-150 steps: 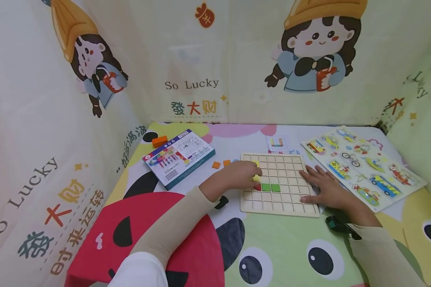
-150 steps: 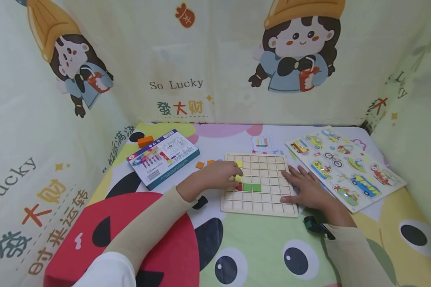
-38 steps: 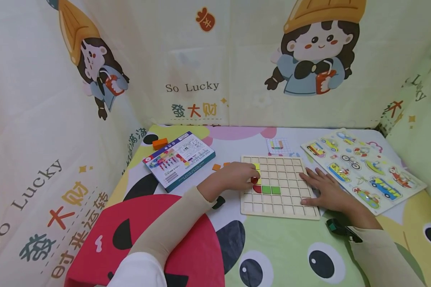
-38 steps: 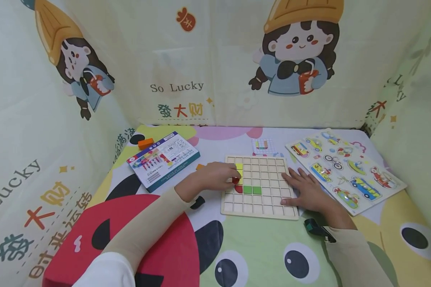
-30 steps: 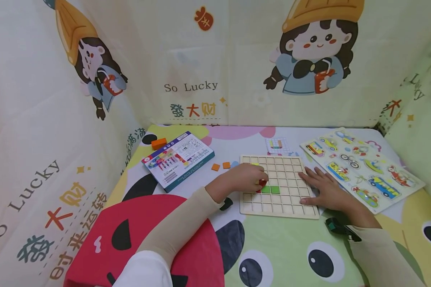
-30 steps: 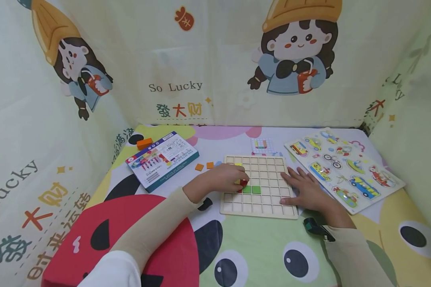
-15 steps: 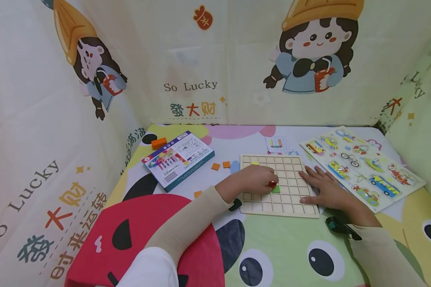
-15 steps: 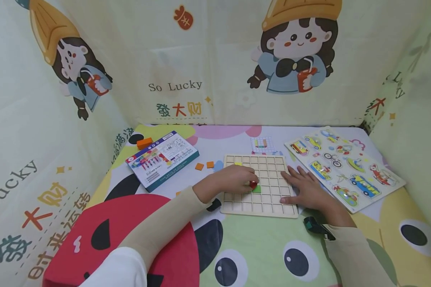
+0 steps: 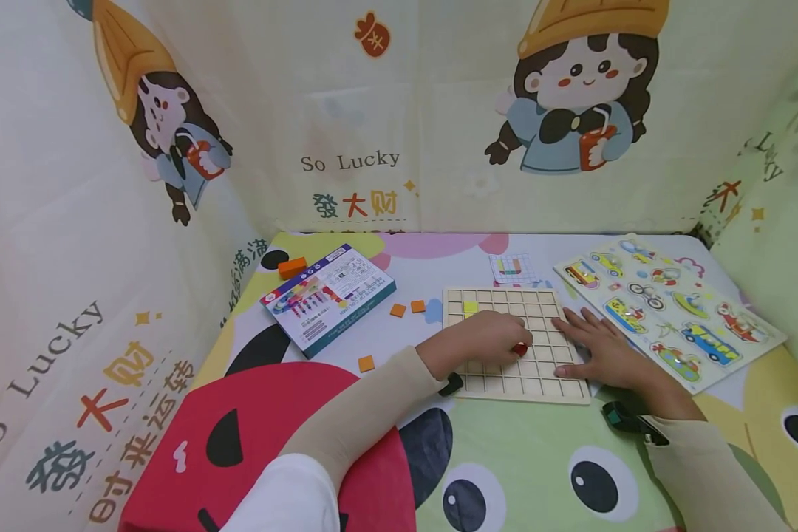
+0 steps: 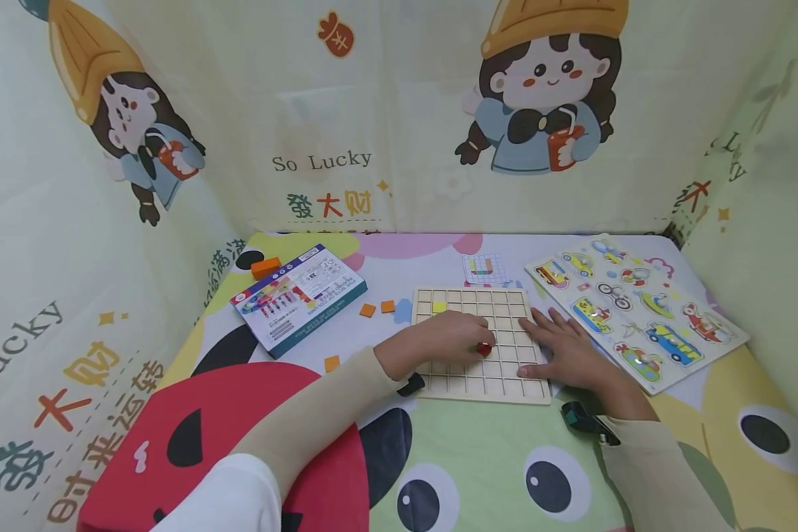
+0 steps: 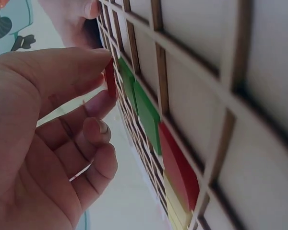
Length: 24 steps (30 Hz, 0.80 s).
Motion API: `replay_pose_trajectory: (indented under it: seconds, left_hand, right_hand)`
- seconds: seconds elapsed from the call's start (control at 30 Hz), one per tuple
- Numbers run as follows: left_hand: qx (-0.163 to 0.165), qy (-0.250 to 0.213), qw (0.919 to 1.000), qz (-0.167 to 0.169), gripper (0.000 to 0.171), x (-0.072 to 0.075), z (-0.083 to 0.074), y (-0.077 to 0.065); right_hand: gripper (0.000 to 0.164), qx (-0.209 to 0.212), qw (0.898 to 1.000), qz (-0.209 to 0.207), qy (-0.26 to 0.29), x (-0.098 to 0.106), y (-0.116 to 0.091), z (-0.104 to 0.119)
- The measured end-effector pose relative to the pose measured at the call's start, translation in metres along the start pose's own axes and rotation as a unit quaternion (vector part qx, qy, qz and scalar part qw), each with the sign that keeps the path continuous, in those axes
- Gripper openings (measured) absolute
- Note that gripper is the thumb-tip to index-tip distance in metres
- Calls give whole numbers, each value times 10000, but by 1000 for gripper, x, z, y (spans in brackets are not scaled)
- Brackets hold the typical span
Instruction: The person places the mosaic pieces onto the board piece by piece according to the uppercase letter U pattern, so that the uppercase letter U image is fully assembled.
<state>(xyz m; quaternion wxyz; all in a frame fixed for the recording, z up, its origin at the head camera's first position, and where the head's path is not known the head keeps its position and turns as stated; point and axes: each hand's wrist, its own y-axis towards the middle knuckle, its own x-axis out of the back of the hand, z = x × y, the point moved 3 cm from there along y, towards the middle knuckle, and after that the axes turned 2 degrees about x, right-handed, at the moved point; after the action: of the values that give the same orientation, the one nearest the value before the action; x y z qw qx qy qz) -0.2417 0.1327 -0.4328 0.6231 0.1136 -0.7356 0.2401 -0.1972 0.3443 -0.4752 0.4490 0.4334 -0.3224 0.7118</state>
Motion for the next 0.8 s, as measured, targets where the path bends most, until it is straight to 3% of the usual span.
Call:
replay_pose_trajectory:
  seconds: [0.4, 0.8]
  left_hand:
    - [-21, 217, 9997, 64, 22, -2, -10, 8]
    - [168, 344, 9993, 47, 22, 0, -12, 10]
  right_hand:
    - [105, -26, 10000, 28, -20, 0, 1, 1]
    - [105, -63, 9999, 56, -74, -1, 2, -2]
